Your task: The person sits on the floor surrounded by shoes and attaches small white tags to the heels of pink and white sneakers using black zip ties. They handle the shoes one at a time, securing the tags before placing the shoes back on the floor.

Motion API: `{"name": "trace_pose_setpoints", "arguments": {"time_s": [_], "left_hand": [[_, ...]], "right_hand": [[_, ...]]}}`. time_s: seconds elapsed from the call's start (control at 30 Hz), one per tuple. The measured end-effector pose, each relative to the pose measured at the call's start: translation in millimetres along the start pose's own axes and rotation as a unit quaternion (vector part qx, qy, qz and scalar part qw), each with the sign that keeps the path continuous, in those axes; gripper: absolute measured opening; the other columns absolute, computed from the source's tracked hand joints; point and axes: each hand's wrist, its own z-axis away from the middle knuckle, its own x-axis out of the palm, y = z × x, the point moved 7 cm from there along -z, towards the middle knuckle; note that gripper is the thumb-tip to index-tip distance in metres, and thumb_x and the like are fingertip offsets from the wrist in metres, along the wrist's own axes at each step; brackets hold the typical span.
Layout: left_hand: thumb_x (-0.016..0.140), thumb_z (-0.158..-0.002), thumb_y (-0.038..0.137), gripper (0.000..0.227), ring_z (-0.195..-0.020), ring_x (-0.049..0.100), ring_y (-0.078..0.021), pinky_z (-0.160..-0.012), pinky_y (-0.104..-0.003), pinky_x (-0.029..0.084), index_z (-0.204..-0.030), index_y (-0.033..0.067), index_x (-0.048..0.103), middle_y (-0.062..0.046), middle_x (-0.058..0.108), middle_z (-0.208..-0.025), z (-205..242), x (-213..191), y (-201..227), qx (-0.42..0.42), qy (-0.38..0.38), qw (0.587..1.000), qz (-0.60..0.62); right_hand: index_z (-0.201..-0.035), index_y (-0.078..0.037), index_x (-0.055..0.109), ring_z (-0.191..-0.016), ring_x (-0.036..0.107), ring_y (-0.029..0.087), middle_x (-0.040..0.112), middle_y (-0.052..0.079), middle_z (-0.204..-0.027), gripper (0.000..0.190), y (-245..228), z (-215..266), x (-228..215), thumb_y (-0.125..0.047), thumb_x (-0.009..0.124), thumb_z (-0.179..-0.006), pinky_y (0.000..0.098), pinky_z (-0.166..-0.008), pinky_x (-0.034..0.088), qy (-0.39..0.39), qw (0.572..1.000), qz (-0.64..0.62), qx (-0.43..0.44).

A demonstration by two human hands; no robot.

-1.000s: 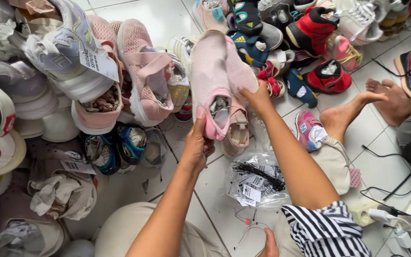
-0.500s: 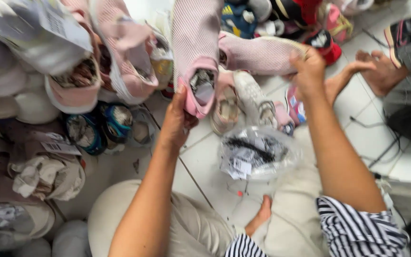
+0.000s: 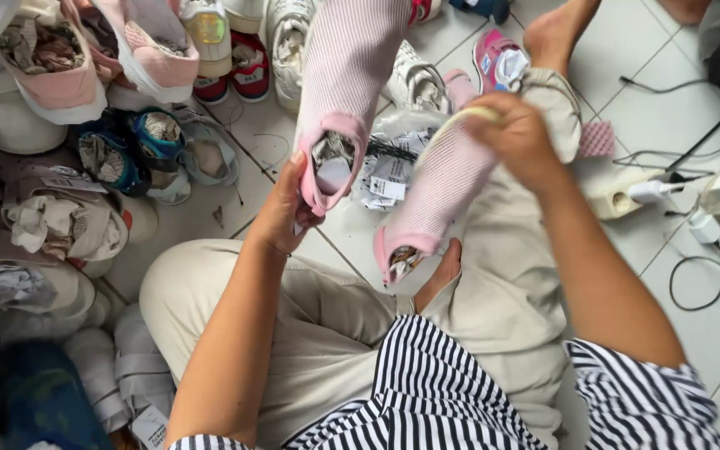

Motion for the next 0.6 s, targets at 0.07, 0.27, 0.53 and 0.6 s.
{"name": "trace_pose_setpoints", "arguments": {"time_s": [0.07, 0.27, 0.53, 0.6], "left_hand": [[0.061, -0.09, 0.062, 0.067, -0.034, 0.029, -0.0029, -0.028, -0.018, 0.028, -0.117, 0.0008, 0.059, -0.014, 0.067, -0.071, 22.9, 15.4, -17.7, -0.045, 0.01, 0.999, -0.01], [0.058, -0.092, 0.063, 0.066, -0.034, 0.026, -0.0047, -0.029, -0.018, 0.025, -0.089, -0.0026, 0.064, -0.006, 0.048, -0.051, 56.6, 16.8, -94.3, -0.141, 0.068, 0.988, -0.003], [0.067, -0.091, 0.058, 0.058, -0.04, 0.03, -0.0077, -0.031, -0.022, 0.027, -0.09, 0.0003, 0.067, -0.002, 0.039, -0.057, 22.5, -25.3, -148.5, -0.136, 0.156, 0.977, -0.054], [0.067, -0.09, 0.059, 0.062, -0.042, 0.03, -0.0088, -0.032, -0.024, 0.025, -0.092, -0.0023, 0.07, -0.003, 0.039, -0.059, 19.8, -28.8, -153.0, -0.135, 0.169, 0.974, -0.068]], "right_hand": [[-0.112, -0.01, 0.075, -0.091, 0.058, 0.016, 0.066, 0.009, -0.097, 0.019, -4.1, 10.9, 23.0, -0.019, 0.08, -0.096, 0.032, -0.085, 0.049, -0.017, 1.0, 0.001, -0.005], [-0.11, -0.012, 0.076, -0.088, 0.069, 0.027, 0.073, 0.011, -0.09, 0.022, 43.1, 11.6, 61.7, -0.031, 0.077, -0.097, 0.042, -0.082, 0.054, -0.049, 0.997, 0.054, 0.019], [-0.122, -0.015, 0.075, -0.101, 0.068, 0.034, 0.067, 0.012, -0.103, 0.031, 86.1, 20.2, 63.9, -0.037, 0.075, -0.099, 0.044, -0.092, 0.054, 0.044, 0.977, 0.177, -0.112], [-0.128, -0.011, 0.071, -0.115, 0.062, 0.034, 0.062, 0.013, -0.118, 0.03, 80.4, 40.6, 62.9, -0.026, 0.071, -0.102, 0.0449, -0.101, 0.049, 0.073, 0.969, 0.19, -0.137]]}}
